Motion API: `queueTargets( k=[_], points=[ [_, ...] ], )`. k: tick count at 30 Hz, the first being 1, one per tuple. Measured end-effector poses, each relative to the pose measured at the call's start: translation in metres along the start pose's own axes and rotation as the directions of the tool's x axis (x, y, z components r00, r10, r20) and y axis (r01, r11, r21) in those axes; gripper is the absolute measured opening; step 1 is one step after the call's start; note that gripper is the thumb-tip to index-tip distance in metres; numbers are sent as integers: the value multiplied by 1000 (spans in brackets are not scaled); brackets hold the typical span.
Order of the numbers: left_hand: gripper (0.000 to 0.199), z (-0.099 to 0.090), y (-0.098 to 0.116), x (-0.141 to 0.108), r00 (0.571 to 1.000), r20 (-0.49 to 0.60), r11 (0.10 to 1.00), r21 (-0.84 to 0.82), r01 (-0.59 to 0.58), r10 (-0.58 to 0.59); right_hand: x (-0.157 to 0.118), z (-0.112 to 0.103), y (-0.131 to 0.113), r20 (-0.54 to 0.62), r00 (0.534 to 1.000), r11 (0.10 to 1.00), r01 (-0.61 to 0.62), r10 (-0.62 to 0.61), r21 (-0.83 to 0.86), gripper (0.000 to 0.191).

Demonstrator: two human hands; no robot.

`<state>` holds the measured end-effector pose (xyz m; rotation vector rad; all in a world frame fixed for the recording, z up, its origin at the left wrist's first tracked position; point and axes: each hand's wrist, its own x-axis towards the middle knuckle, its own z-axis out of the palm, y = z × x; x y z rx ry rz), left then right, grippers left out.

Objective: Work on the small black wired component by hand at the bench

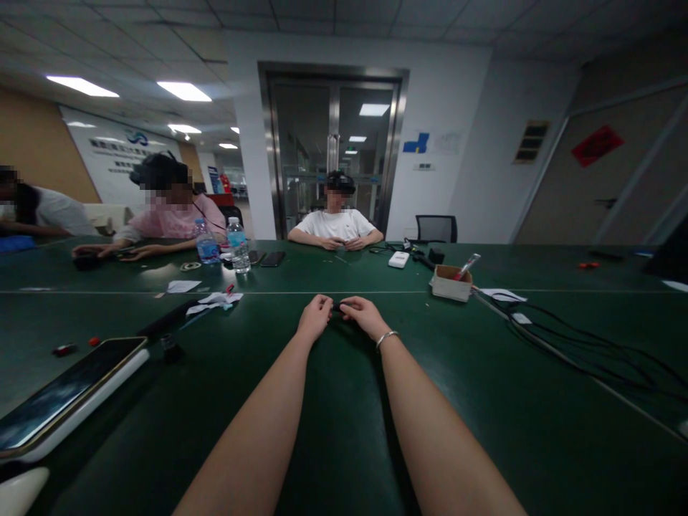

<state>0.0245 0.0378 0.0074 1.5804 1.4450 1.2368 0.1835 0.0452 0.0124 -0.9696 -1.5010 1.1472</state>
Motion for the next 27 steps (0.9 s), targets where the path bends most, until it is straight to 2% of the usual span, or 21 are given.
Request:
queueTargets(
  k=[15, 20, 27],
  points=[
    [25, -1, 2, 0, 999, -53, 1000, -10, 4, -5, 1, -1, 1, -9, 1000, 1000, -12, 12, -19, 27],
    [29, -2, 5, -1, 999, -32, 999, -10, 30, -30, 3, -2, 3, -5, 1000, 999, -1, 1, -33, 26],
    [32, -2, 2, 0, 1000, -30, 1000, 26, -2, 3, 2, -1, 2, -2, 1000, 1000, 1, -1, -21, 25]
  ],
)
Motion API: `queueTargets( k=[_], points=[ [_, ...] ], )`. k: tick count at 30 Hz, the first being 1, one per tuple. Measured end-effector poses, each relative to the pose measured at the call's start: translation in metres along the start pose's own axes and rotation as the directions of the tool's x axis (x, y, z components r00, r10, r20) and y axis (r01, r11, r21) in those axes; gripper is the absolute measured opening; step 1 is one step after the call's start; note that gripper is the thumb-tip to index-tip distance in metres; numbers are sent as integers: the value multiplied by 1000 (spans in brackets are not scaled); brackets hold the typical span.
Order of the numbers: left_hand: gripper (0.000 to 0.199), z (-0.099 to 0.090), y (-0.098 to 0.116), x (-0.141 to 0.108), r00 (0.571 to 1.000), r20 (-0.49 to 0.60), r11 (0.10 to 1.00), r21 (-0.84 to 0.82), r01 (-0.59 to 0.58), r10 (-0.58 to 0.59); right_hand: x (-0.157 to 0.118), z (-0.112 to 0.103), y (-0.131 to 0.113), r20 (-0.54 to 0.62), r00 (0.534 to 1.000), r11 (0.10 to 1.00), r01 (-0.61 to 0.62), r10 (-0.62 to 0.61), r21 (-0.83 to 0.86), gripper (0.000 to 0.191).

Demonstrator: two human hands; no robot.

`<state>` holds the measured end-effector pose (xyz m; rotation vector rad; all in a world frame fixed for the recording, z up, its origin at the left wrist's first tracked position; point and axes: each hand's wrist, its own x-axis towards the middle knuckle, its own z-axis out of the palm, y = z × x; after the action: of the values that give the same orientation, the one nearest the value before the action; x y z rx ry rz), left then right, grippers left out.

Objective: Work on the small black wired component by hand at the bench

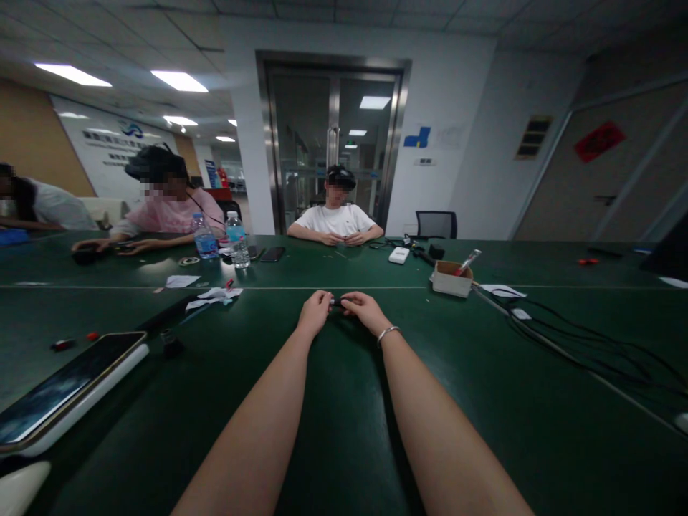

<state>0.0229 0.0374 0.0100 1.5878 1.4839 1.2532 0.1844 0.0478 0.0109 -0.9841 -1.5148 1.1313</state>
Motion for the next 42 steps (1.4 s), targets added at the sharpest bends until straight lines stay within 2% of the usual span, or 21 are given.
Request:
queueTargets(
  k=[17, 22, 27, 31, 35, 39, 42],
  points=[
    [29, 0, 1, 1, 999, -2, 999, -30, 32, -32, 2, 0, 1, -5, 1000, 1000, -12, 12, 24, 24],
    [39, 0, -1, 2, 999, 9, 998, -52, 41, -40, 2, 0, 0, -7, 1000, 1000, -4, 4, 23, 23],
    [28, 0, -1, 2, 999, 0, 999, -24, 34, -34, 2, 0, 0, -6, 1000, 1000, -3, 3, 26, 21],
    [33, 0, 0, 1, 999, 15, 998, -45, 40, -39, 2, 0, 0, -4, 1000, 1000, -2, 2, 28, 21],
    [27, 1, 0, 1, 1000, 6, 999, -26, 31, -30, 3, 0, 2, -9, 1000, 999, -2, 2, 36, 21],
    [32, 2, -1, 2, 1000, 7, 999, -35, 25, -24, 4, 0, 3, -12, 1000, 999, -2, 2, 41, 21],
    [29, 2, -1, 2, 1000, 3, 1000, -16, 10, -10, 3, 0, 3, -9, 1000, 999, 8, -8, 33, 21]
  ],
)
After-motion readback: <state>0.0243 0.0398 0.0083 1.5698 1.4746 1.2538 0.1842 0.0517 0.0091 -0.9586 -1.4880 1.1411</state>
